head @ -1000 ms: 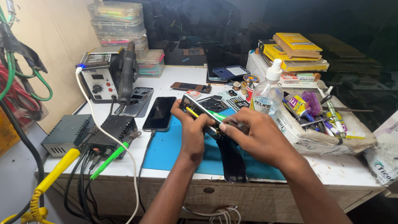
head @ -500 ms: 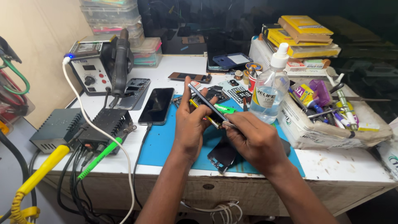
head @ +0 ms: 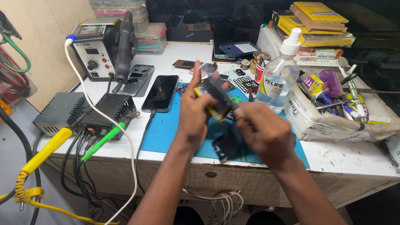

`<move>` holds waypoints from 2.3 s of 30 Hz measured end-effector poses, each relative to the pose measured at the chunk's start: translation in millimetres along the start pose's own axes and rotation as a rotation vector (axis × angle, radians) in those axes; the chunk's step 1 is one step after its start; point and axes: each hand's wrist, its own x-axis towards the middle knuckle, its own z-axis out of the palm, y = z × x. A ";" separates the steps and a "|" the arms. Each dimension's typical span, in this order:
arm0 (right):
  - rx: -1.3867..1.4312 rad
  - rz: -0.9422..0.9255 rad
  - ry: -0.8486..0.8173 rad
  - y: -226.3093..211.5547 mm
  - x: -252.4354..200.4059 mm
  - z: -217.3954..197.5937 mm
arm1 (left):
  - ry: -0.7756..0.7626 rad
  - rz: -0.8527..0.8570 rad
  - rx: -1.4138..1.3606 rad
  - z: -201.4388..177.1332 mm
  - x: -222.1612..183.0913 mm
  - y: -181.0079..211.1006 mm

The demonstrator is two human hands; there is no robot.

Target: The person disassembles a mobile phone using a small screwdriver and a prying tool, removing the back panel and battery, and then applies liquid from a bottle onto the internal components.

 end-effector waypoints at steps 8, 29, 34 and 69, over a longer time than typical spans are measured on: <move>0.015 0.248 0.169 8.1 -4.8 4.5 | 0.046 0.015 -0.127 -14.3 6.6 -11.3; 0.580 0.774 0.139 33.7 -12.7 5.0 | 0.103 -0.111 0.023 -12.3 -6.1 -9.3; 0.742 0.898 0.122 41.8 -13.8 -7.4 | 0.112 -0.215 -0.077 -18.4 -20.1 8.8; -0.183 0.545 -0.572 45.6 70.3 71.2 | 0.499 -0.014 -0.241 -27.8 -24.2 10.4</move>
